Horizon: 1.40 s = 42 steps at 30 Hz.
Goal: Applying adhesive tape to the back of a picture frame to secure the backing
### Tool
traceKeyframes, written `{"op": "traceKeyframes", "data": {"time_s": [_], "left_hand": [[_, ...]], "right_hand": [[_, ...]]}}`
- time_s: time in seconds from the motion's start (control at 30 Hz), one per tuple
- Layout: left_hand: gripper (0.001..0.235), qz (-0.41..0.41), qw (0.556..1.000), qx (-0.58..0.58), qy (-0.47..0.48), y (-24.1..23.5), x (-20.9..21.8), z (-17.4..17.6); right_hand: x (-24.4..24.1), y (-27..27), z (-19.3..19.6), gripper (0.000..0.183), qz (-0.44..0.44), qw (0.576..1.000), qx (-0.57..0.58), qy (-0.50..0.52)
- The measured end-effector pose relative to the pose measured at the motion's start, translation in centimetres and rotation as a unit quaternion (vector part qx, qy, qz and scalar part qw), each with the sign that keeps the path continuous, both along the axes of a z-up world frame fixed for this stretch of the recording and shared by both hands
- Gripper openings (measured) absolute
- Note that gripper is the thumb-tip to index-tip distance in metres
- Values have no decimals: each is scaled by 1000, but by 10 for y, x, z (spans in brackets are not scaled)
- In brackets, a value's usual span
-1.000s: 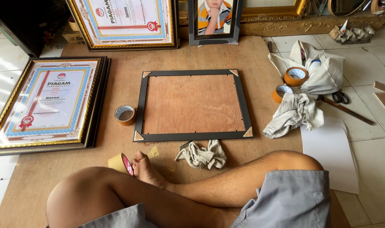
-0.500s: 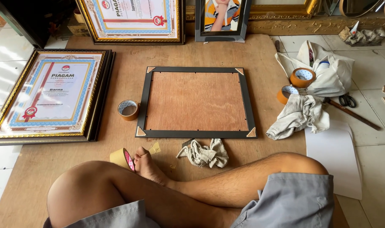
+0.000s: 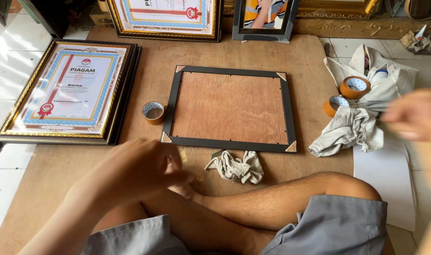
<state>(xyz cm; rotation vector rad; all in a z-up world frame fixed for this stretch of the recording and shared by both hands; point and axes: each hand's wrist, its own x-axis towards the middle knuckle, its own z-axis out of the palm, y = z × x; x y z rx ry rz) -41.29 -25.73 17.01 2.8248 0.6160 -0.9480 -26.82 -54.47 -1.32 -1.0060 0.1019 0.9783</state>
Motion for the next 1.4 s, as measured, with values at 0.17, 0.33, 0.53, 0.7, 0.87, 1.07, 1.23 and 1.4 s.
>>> {"op": "traceKeyframes", "data": {"time_s": [0.17,0.33,0.53,0.7,0.87,1.07,1.23,1.4], "left_hand": [[50,-97,984,-75,-128,37,97,-139],[72,-68,990,-23,-124,97,179,-281],[139,12,990,77,-119,122,189,-444],[140,20,952,159,-262,133,206,-517],[109,-91,827,344,-436,148,214,-535],[130,93,981,110,-127,122,217,-461],[132,104,980,83,-151,115,208,-435],[123,156,974,38,-157,101,206,-411]], "right_hand": [[74,-56,53,43,-58,810,-307,-495],[126,-13,-49,44,122,727,-478,-477],[157,-44,-168,142,254,534,-659,-465],[173,-34,-167,129,256,572,-635,-452],[195,-35,-181,111,220,564,-629,-488],[183,-27,-175,111,219,566,-643,-467],[201,-36,-211,105,178,565,-649,-478],[210,-45,-233,83,100,544,-639,-534]]}}
